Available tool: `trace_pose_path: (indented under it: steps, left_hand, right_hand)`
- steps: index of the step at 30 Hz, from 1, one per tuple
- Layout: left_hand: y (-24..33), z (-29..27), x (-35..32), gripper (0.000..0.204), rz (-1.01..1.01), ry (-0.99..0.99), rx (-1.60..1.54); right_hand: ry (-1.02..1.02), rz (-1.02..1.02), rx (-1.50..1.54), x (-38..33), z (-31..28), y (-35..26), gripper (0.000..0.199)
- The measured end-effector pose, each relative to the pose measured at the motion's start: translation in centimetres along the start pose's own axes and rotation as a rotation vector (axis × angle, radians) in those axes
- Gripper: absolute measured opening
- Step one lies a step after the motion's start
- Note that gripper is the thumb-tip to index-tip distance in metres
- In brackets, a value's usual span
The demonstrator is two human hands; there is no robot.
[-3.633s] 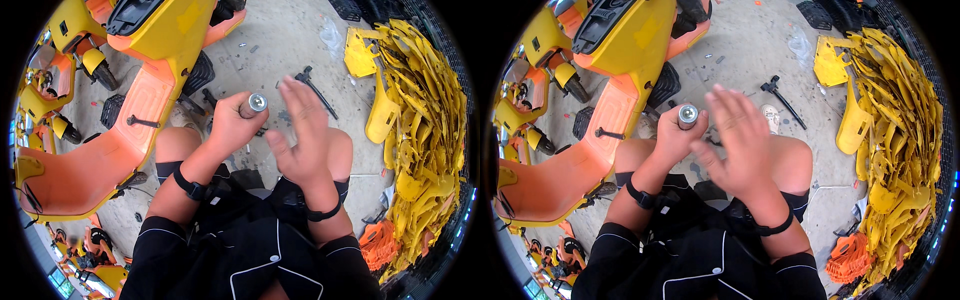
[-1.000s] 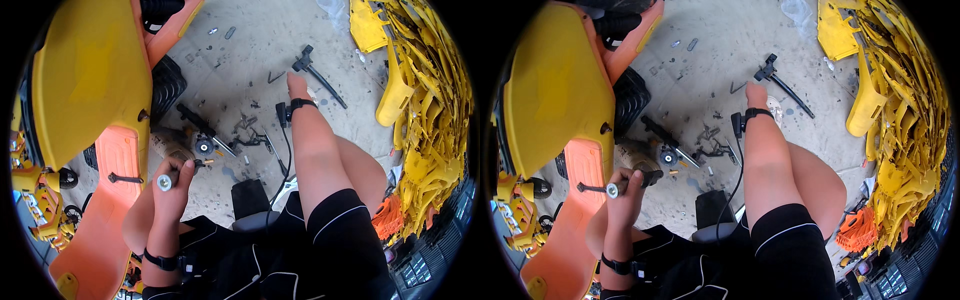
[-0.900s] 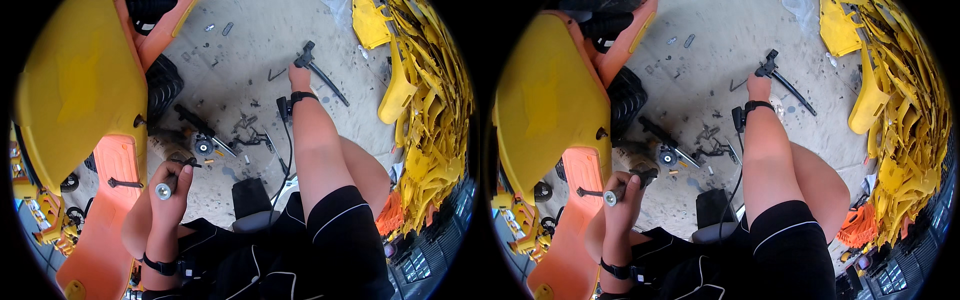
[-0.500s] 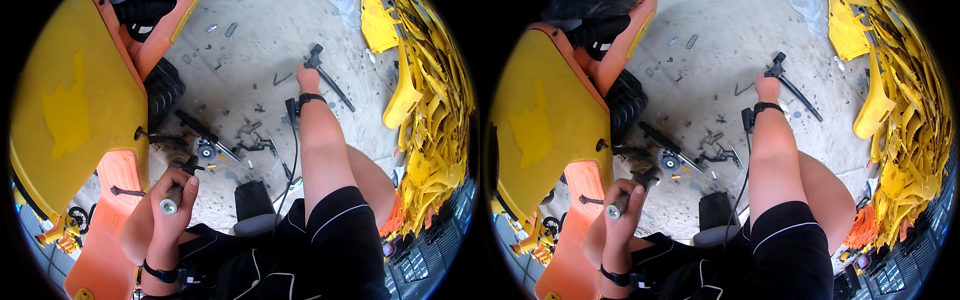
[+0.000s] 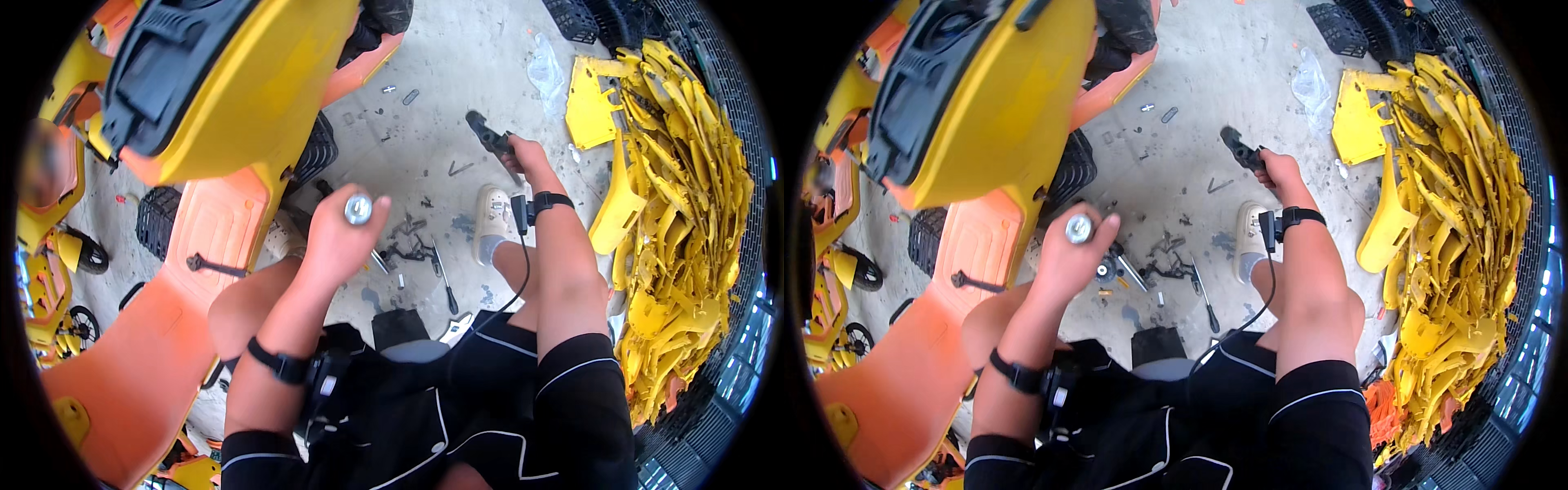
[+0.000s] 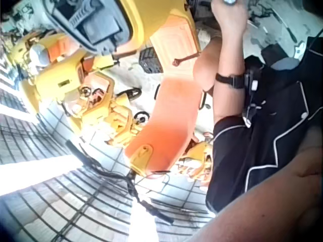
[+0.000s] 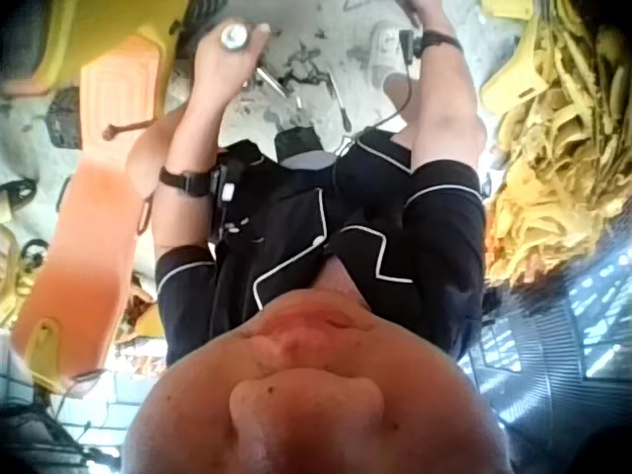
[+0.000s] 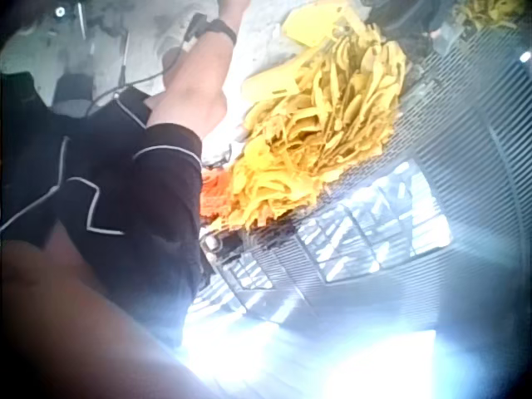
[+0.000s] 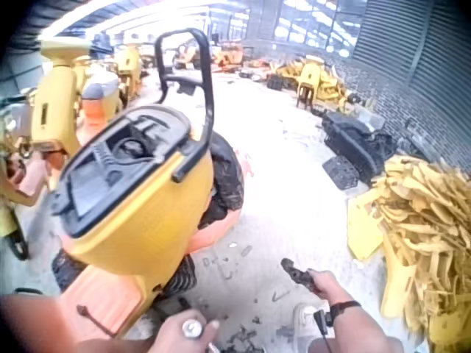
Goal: The person sits on the floor and assembles a scooter handlebar assembly. They insert a metal tube into a black plastic housing, attach a handlebar clamp, and use a wrench to tighten the bolts. They then attach rubber grips to the handlebar ends.
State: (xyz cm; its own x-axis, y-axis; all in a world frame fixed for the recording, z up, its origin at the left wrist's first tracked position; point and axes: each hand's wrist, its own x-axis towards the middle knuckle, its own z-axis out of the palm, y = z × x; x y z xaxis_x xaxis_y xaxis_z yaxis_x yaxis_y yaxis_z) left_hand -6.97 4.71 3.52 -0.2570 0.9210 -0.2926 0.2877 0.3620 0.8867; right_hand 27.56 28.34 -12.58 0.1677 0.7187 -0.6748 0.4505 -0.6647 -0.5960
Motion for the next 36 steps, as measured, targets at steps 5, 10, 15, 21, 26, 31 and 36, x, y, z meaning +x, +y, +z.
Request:
trace_pose_path:
  steps: [5,10,15,21,26,31,36]
  left_hand:
    - [0.4,-0.8,0.5,0.028,0.047,0.065,-0.031]
    - [0.7,-2.2,-0.3,0.029,0.038,0.108,-0.037]
    - [0.0,-3.1,-2.3,0.028,-0.051,0.168,-0.066]
    - [-2.6,-2.4,-4.1,0.026,-0.088,0.188,-0.052]
    - [-2.6,-2.6,-4.7,0.028,-0.168,0.165,-0.068]
    - [-4.4,-3.1,-3.8,0.028,-0.146,0.227,-0.201]
    - [-3.4,-3.8,-3.6,0.027,-0.142,0.293,-0.183]
  right_hand:
    - [-0.121,-0.083,0.168,-11.6,-0.6,-3.2,0.036]
    - [-0.313,-0.228,0.339,-20.6,-0.4,-4.8,0.032]
    - [-0.542,-0.209,0.381,-21.4,4.9,-0.8,0.028]
    - [-0.671,-0.083,0.441,-18.9,11.3,6.4,0.029]
    - [-0.651,-0.106,0.421,-20.2,12.2,6.5,0.031]
    - [-0.600,-0.137,0.429,-20.3,12.9,6.7,0.031]
    - [-0.666,-0.208,0.428,-21.5,12.9,6.1,0.030]
